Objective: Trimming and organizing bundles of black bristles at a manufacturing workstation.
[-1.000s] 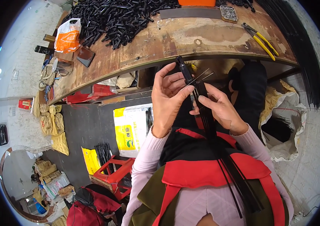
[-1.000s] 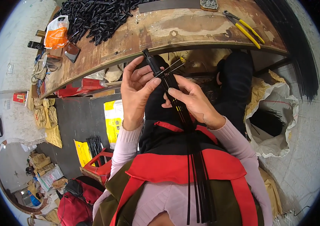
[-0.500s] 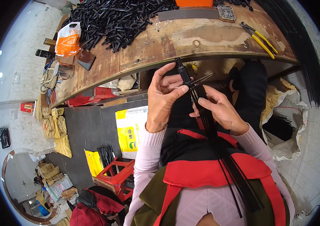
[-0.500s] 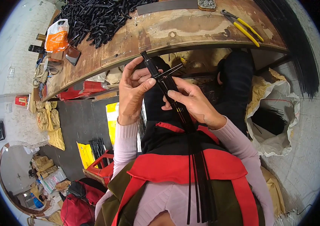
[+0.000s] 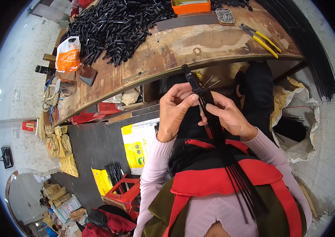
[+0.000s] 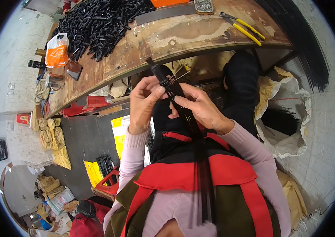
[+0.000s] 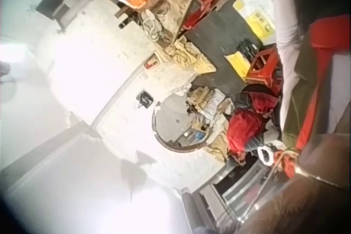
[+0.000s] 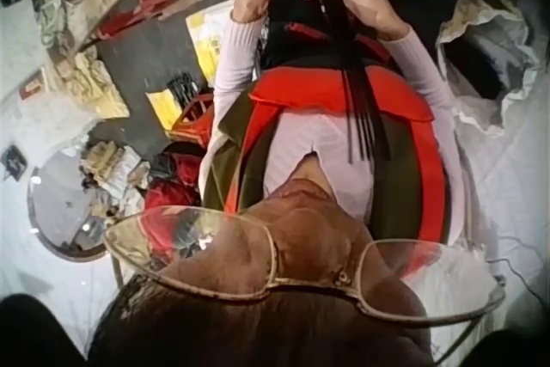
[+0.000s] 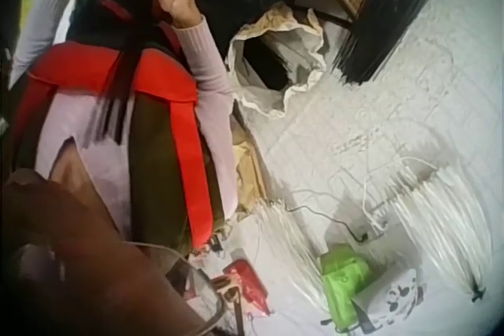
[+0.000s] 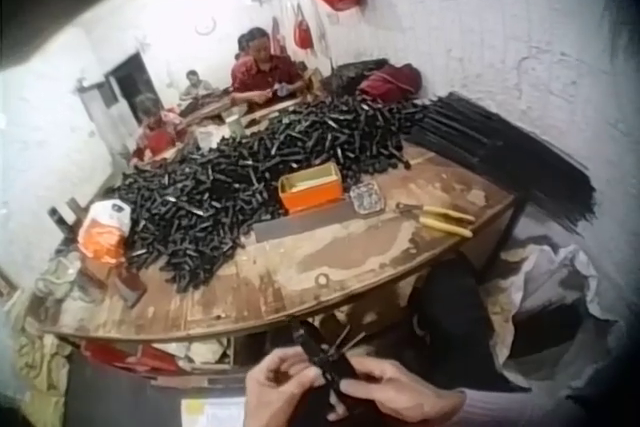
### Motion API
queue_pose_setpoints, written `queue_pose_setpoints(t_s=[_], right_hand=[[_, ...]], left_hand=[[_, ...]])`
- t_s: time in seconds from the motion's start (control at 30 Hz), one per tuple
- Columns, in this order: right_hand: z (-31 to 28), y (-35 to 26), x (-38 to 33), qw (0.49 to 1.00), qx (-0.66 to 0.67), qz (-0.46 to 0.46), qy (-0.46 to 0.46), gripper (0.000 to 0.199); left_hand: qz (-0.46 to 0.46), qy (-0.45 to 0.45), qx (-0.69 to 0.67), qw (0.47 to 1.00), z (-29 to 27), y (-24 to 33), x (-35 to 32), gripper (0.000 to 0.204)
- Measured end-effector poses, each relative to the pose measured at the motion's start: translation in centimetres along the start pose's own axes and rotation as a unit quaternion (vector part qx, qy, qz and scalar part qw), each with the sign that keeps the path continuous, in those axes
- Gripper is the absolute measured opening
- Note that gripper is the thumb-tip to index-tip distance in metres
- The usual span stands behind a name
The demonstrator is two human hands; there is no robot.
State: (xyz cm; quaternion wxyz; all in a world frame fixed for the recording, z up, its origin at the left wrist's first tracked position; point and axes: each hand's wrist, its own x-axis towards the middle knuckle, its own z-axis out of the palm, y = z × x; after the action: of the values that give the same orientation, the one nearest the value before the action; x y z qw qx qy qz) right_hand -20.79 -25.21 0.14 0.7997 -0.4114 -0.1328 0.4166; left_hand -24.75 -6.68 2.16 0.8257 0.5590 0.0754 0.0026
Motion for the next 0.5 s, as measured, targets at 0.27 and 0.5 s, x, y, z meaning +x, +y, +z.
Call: queue_pose_setpoints(t_s=[0.27, 0.5], right_hand=[[1.5, 0.2, 1.4, 0.989, -0.074, -0.126, -0.001, 0.03], [1.7, -0.1, 2.9, 0.982, -0.126, -0.14, 0.017, 0.029]], left_hand=[[0.127, 0.042, 0.117, 0.984, 1.3, 2.6, -1.9, 0.026], [0.061, 0.069, 0.03, 0.995, 0.9, 3.4, -1.1, 0.031]])
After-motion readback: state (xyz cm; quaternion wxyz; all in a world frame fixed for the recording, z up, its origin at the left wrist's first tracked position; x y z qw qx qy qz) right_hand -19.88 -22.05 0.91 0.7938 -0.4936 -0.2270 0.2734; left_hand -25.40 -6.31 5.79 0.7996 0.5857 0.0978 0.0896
